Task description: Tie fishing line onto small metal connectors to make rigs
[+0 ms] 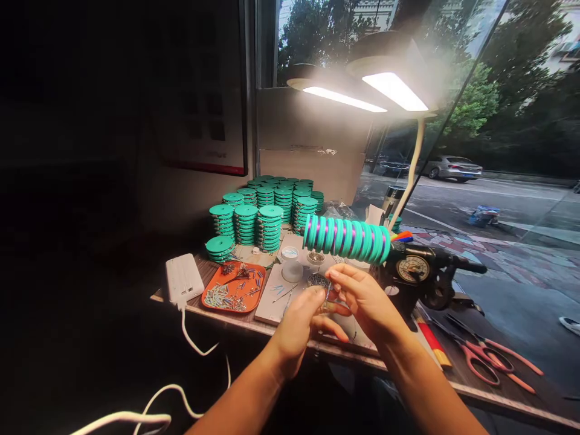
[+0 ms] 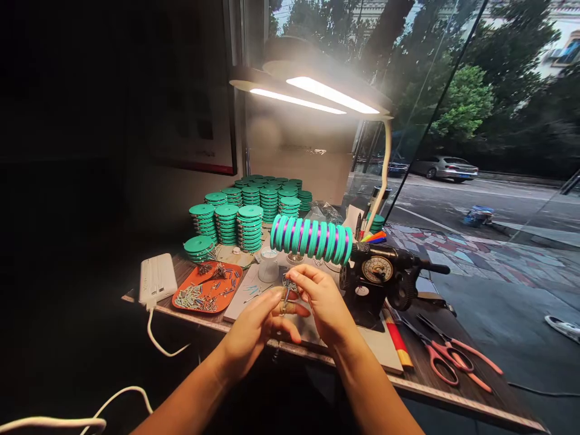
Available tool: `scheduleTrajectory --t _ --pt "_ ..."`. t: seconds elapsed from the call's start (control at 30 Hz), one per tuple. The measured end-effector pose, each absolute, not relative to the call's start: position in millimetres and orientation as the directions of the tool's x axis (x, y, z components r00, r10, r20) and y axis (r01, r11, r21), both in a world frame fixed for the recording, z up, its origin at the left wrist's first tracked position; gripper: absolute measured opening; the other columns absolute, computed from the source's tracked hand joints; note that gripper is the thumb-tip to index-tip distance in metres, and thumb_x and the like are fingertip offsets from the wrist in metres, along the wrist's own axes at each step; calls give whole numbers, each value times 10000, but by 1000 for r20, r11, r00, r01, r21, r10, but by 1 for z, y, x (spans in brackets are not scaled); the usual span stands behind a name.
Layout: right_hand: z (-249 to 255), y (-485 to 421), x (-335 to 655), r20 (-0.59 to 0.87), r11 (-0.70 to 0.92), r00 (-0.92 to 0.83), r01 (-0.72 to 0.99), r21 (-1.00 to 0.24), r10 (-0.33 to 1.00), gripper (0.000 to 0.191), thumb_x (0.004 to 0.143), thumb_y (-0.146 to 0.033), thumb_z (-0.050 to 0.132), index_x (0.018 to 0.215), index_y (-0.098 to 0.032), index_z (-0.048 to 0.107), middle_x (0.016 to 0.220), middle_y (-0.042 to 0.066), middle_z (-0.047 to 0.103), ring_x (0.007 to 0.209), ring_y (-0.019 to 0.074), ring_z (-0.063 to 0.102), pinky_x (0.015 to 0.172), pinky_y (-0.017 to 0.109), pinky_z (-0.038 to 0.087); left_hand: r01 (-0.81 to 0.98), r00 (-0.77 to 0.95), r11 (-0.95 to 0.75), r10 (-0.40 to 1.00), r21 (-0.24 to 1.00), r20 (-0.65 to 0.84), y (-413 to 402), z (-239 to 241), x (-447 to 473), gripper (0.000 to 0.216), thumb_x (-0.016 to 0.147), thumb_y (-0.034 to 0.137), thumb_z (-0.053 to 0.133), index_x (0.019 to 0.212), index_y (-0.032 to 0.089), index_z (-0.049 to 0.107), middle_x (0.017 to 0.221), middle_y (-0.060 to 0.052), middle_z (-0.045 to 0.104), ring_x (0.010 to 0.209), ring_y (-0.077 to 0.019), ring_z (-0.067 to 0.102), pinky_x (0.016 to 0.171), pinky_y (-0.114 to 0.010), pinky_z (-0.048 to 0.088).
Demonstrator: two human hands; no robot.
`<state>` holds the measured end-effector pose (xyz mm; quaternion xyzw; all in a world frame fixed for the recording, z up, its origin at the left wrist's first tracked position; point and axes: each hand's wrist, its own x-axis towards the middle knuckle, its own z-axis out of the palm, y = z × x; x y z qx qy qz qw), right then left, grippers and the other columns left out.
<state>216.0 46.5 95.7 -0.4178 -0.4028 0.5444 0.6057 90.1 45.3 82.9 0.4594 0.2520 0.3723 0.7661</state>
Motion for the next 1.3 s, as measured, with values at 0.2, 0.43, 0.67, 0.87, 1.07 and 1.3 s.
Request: scheduleTrajectory --t 0.2,0.43,0.67,0.87,1.07,1.3 --pt "95 46 216 38 68 92 -343 -937 995 204 575 -310 733 607 -158 600 562 -45 486 455 59 357 402 192 258 -293 575 363 806 884 -141 48 83 95 239 814 371 463 744 147 507 652 -51 644 475 -116 589 508 -225 374" --pt "96 45 215 11 38 73 -393 -919 997 211 571 -320 739 616 -163 605 499 -47 501 395 61 389 364 191 264 -294 614 347 783 891 -102 52 88 99 231 732 365 579 658 152 530 532 -23 621 440 -120 563 481 -223 368" --pt "92 46 212 -24 19 89 -455 -890 996 213 551 -311 766 656 -165 651 664 -1 620 623 94 556 542 176 416 -297 629 387 767 873 -126 44 83 89 261 752 374 526 598 169 479 530 -28 627 470 -116 563 517 -218 379" --pt "90 47 211 -14 25 80 -469 -883 997 200 565 -294 761 658 -157 650 613 -6 609 511 64 485 482 176 370 -332 644 462 748 822 -160 36 76 84 246 756 370 534 634 162 482 604 -57 654 527 -138 592 541 -232 414" --pt "91 46 212 -9 33 87 -465 -885 996 193 576 -292 750 662 -155 645 584 -15 590 477 54 445 443 177 317 -347 650 521 733 780 -201 29 69 83 229 772 340 525 654 145 499 606 -49 645 527 -130 609 513 -213 435" --pt "91 47 211 -9 32 85 -460 -887 996 203 578 -298 748 671 -152 642 587 -14 588 466 56 433 434 184 304 -376 648 535 735 757 -197 29 66 82 239 776 346 540 669 134 515 600 -60 648 503 -124 608 485 -194 427"
